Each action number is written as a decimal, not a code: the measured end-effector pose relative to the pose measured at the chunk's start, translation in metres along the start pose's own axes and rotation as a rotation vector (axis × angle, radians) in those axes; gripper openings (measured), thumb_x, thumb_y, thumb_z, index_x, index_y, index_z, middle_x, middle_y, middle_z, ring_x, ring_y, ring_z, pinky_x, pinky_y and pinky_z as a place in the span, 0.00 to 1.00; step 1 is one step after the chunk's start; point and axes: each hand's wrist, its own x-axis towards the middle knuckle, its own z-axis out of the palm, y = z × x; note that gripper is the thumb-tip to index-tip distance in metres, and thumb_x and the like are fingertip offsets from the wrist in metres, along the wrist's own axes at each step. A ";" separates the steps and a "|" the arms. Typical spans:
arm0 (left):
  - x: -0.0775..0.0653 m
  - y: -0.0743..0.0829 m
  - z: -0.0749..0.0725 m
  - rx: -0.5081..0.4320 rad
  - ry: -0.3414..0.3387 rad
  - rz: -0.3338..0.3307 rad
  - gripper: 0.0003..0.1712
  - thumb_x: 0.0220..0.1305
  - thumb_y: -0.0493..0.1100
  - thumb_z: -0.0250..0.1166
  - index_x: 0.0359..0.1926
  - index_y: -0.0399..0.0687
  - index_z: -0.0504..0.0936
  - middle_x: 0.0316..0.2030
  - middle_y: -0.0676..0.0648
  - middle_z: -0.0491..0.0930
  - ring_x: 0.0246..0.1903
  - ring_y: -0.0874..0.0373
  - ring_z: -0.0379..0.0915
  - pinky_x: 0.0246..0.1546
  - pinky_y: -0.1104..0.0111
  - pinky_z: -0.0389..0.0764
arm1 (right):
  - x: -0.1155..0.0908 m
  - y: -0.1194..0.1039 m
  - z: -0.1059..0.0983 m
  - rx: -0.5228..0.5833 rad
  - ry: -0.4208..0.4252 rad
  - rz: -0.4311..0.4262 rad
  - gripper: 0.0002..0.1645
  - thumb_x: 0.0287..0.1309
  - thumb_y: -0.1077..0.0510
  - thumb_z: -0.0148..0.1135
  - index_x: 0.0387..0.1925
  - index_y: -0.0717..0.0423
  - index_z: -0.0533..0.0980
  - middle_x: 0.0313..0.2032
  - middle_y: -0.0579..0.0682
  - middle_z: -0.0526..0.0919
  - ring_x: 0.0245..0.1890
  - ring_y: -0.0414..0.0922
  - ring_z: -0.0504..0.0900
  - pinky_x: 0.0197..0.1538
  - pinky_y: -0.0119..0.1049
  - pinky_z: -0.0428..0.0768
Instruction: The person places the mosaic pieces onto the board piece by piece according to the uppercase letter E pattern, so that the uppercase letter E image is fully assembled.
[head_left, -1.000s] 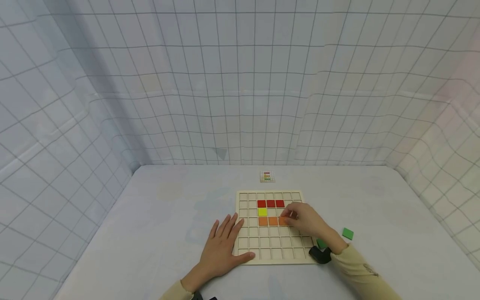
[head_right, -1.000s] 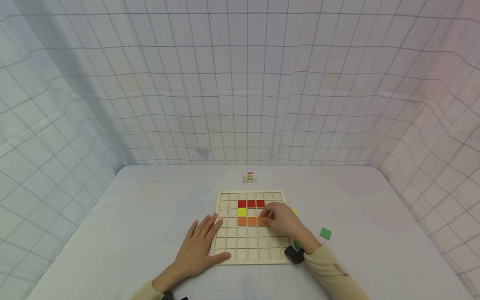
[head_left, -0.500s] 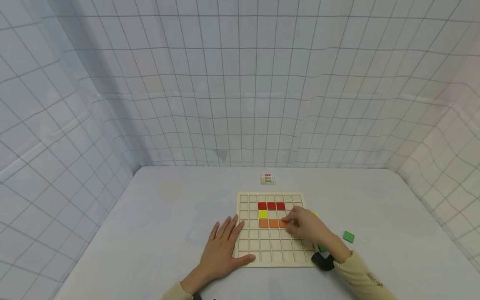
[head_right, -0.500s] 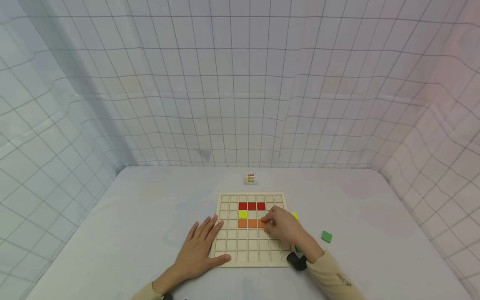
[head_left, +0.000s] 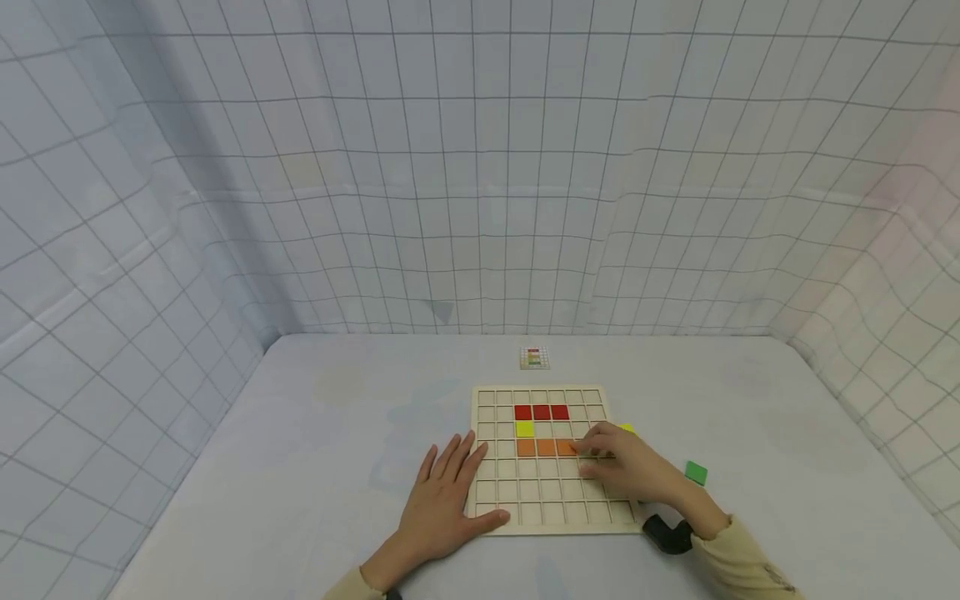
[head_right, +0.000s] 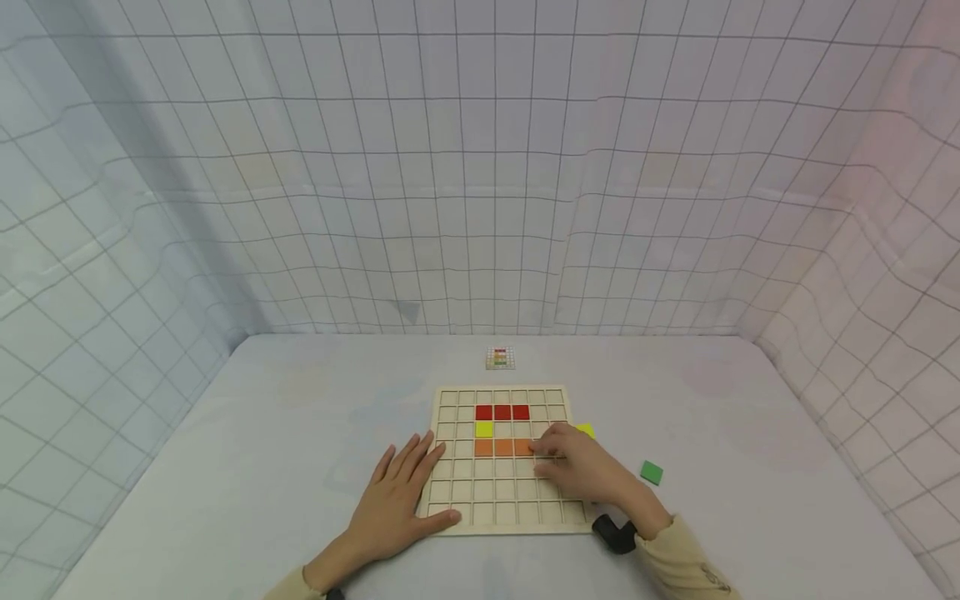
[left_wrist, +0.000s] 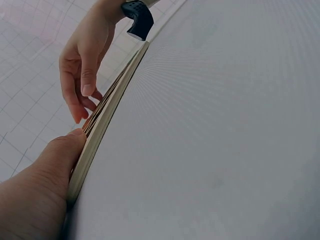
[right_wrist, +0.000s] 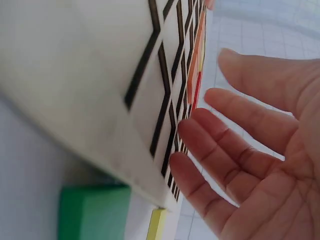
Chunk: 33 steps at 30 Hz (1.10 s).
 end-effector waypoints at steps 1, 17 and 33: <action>0.000 0.000 0.000 -0.001 0.001 0.002 0.55 0.54 0.80 0.47 0.73 0.51 0.56 0.72 0.47 0.49 0.71 0.51 0.40 0.67 0.51 0.39 | -0.001 0.002 -0.002 0.021 0.016 -0.005 0.18 0.60 0.56 0.64 0.50 0.61 0.78 0.43 0.46 0.77 0.39 0.40 0.76 0.40 0.34 0.77; 0.001 -0.001 0.000 0.006 -0.006 -0.008 0.55 0.54 0.80 0.47 0.73 0.52 0.55 0.72 0.48 0.49 0.71 0.52 0.39 0.67 0.52 0.37 | -0.016 0.024 -0.036 -0.174 0.209 0.299 0.20 0.55 0.57 0.69 0.48 0.61 0.80 0.40 0.52 0.80 0.39 0.50 0.76 0.37 0.44 0.75; 0.000 0.001 -0.001 0.000 -0.003 -0.007 0.55 0.54 0.80 0.47 0.73 0.51 0.56 0.72 0.47 0.49 0.71 0.51 0.40 0.67 0.52 0.38 | -0.018 0.030 -0.036 -0.254 0.110 0.319 0.15 0.52 0.57 0.70 0.43 0.54 0.81 0.38 0.51 0.76 0.39 0.50 0.72 0.35 0.43 0.73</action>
